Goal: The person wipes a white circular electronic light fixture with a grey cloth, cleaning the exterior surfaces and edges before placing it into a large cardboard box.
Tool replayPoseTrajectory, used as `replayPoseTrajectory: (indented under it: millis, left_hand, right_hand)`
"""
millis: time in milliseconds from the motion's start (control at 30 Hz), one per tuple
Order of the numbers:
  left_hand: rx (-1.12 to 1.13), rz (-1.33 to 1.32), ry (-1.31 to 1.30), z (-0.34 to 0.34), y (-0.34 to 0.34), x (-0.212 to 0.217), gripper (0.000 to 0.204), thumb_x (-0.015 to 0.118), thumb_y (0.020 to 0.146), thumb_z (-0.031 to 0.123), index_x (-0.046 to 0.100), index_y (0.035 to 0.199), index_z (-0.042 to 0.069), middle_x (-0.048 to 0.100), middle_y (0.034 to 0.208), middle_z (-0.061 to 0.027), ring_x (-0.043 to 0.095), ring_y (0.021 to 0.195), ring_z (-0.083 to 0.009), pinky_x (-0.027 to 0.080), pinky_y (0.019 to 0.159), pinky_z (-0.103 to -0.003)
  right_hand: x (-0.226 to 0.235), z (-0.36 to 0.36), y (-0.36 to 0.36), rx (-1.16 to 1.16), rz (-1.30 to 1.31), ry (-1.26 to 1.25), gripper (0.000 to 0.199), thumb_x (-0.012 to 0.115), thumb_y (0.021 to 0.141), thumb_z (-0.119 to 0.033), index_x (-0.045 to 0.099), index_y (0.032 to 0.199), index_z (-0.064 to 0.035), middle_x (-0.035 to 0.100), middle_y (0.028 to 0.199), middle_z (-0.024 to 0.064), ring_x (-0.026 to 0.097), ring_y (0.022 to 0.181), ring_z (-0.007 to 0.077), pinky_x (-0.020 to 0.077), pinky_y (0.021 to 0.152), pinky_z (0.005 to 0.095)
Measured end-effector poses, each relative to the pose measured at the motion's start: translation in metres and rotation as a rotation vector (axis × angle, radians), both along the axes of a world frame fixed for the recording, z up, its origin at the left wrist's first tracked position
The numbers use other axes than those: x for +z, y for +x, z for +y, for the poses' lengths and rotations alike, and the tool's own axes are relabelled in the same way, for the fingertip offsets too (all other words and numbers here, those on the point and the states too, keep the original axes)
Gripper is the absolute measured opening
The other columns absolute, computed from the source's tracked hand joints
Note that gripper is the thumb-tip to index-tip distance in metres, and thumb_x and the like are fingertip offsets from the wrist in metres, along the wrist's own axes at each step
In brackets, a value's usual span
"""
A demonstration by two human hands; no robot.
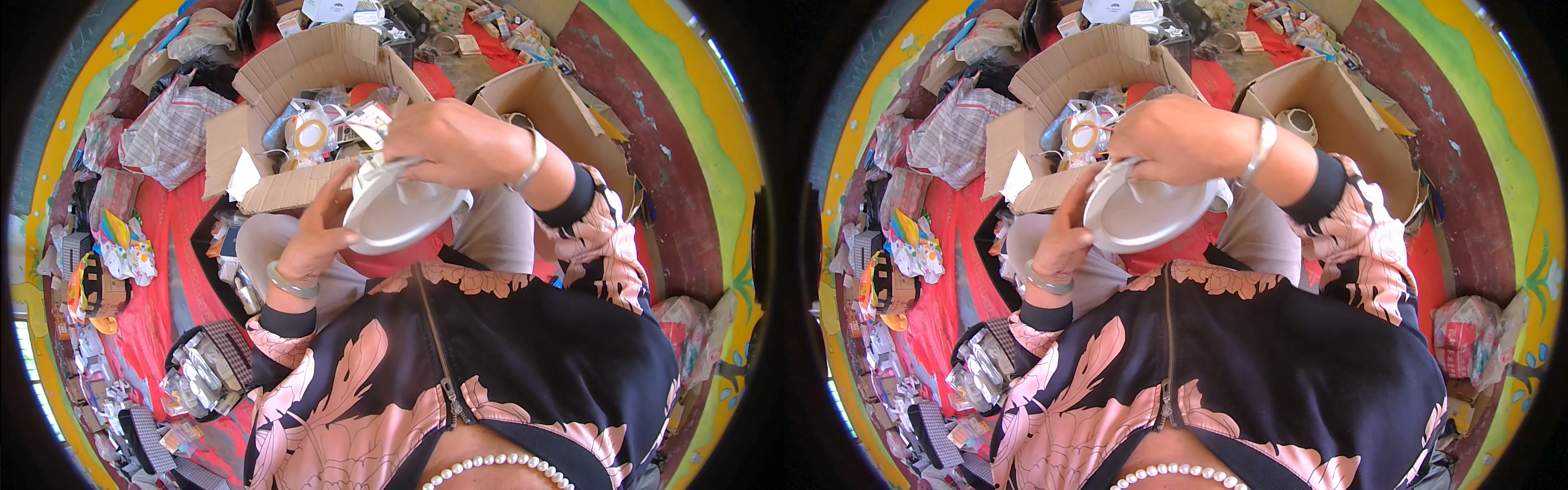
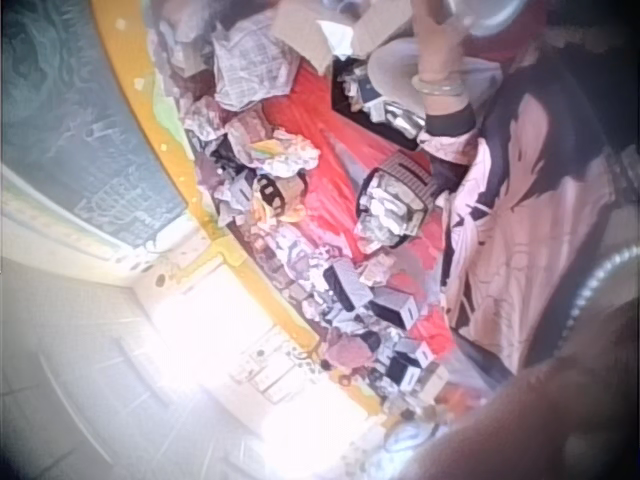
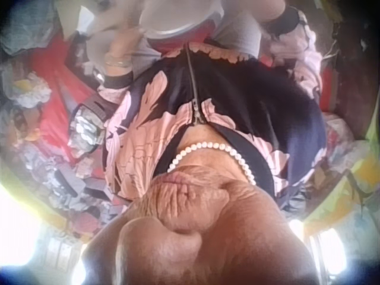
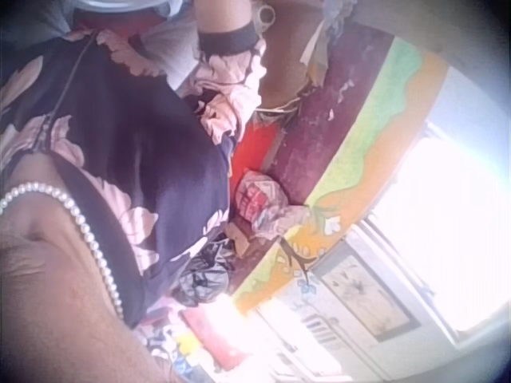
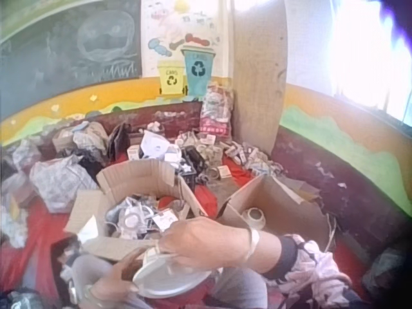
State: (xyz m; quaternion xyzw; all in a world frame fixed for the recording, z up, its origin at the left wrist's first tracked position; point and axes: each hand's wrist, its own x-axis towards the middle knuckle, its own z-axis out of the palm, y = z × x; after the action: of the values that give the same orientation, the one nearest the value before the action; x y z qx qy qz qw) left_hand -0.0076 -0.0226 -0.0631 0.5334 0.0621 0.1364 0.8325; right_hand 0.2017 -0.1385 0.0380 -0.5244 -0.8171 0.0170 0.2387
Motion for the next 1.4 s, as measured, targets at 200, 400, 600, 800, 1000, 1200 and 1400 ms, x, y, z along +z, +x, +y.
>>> replayPoseTrajectory:
  millis: [200, 400, 600, 800, 1000, 1200, 1400]
  left_hand:
    - [0.31, -0.076, -0.205, 0.015, -0.007, -0.015, 0.079, 0.057, 0.084, 0.051, 0.026, 0.14, 0.006, 0.035, 0.138, -0.0181, 0.031, 0.13, -0.0325, 0.021, 0.108, -0.046]
    - [0.055, -0.214, -0.466, -0.024, 0.018, 0.018, 0.077, 0.051, 0.083, 0.058, 0.03, 0.138, 0.009, 0.035, 0.14, -0.0113, 0.034, 0.128, -0.033, 0.025, 0.106, -0.048]
    - [0.232, -0.277, -0.701, -0.019, 0.042, 0.05, 0.066, 0.041, 0.091, 0.052, 0.032, 0.137, 0.006, 0.041, 0.137, -0.0129, 0.039, 0.126, -0.0288, 0.032, 0.104, -0.047]
    - [0.324, -0.367, -0.736, 0.006, 0.042, 0.039, 0.048, 0.039, 0.096, 0.033, 0.037, 0.132, 0.0, 0.045, 0.133, -0.0136, 0.044, 0.122, -0.0305, 0.032, 0.105, -0.049]
    - [0.478, -0.363, -0.626, 0.011, 0.043, 0.032, 0.042, 0.042, 0.096, 0.023, 0.039, 0.13, -0.001, 0.048, 0.131, -0.0133, 0.045, 0.121, -0.0276, 0.033, 0.104, -0.046]
    - [0.473, -0.429, -0.686, -0.006, 0.056, 0.034, 0.039, 0.048, 0.094, 0.02, 0.043, 0.127, 0.001, 0.051, 0.127, -0.0116, 0.047, 0.118, -0.0251, 0.034, 0.103, -0.043]
    - [0.492, -0.352, -0.591, -0.01, 0.048, 0.045, 0.04, 0.043, 0.095, 0.028, 0.044, 0.126, 0.002, 0.051, 0.126, -0.0105, 0.05, 0.113, -0.0247, 0.037, 0.1, -0.039]
  right_hand:
    - [-0.008, -0.036, -0.011, -0.131, -0.245, 0.585, 0.022, 0.061, 0.06, -0.012, 0.06, 0.08, -0.004, 0.05, 0.07, 0.0034, 0.054, 0.068, 0.021, 0.0449, 0.056, 0.0307]
    - [-0.017, -0.037, -0.014, -0.096, -0.445, 0.848, 0.031, 0.06, 0.057, -0.015, 0.063, 0.085, -0.0017, 0.057, 0.082, 0.005, 0.053, 0.071, 0.0167, 0.0452, 0.059, 0.0282]
    - [-0.033, -0.028, -0.011, 0.013, -0.456, 0.856, 0.031, 0.061, 0.057, -0.015, 0.063, 0.085, -0.0035, 0.057, 0.082, 0.0026, 0.052, 0.072, 0.0151, 0.0441, 0.061, 0.0266]
    - [-0.037, -0.035, -0.005, -0.064, -0.418, 0.679, 0.027, 0.061, 0.063, -0.011, 0.064, 0.089, -0.0012, 0.06, 0.083, 0.006, 0.057, 0.074, 0.0181, 0.0466, 0.062, 0.0285]
    - [-0.007, -0.049, -0.003, -0.541, 0.045, 0.893, 0.031, 0.062, 0.064, 0.005, 0.065, 0.094, -0.0006, 0.064, 0.085, 0.011, 0.062, 0.07, 0.0241, 0.0514, 0.063, 0.0323]
    - [0.018, -0.006, -0.043, -0.479, 0.037, 0.992, 0.031, 0.061, 0.065, 0.002, 0.064, 0.095, -0.0019, 0.06, 0.1, 0.0107, 0.057, 0.095, 0.0259, 0.049, 0.078, 0.0361]
    - [-0.047, 0.022, -0.078, -0.513, -0.352, 0.55, 0.046, 0.049, 0.074, -0.018, 0.053, 0.109, 0.0113, 0.051, 0.116, 0.0265, 0.049, 0.113, 0.0357, 0.031, 0.104, 0.0436]
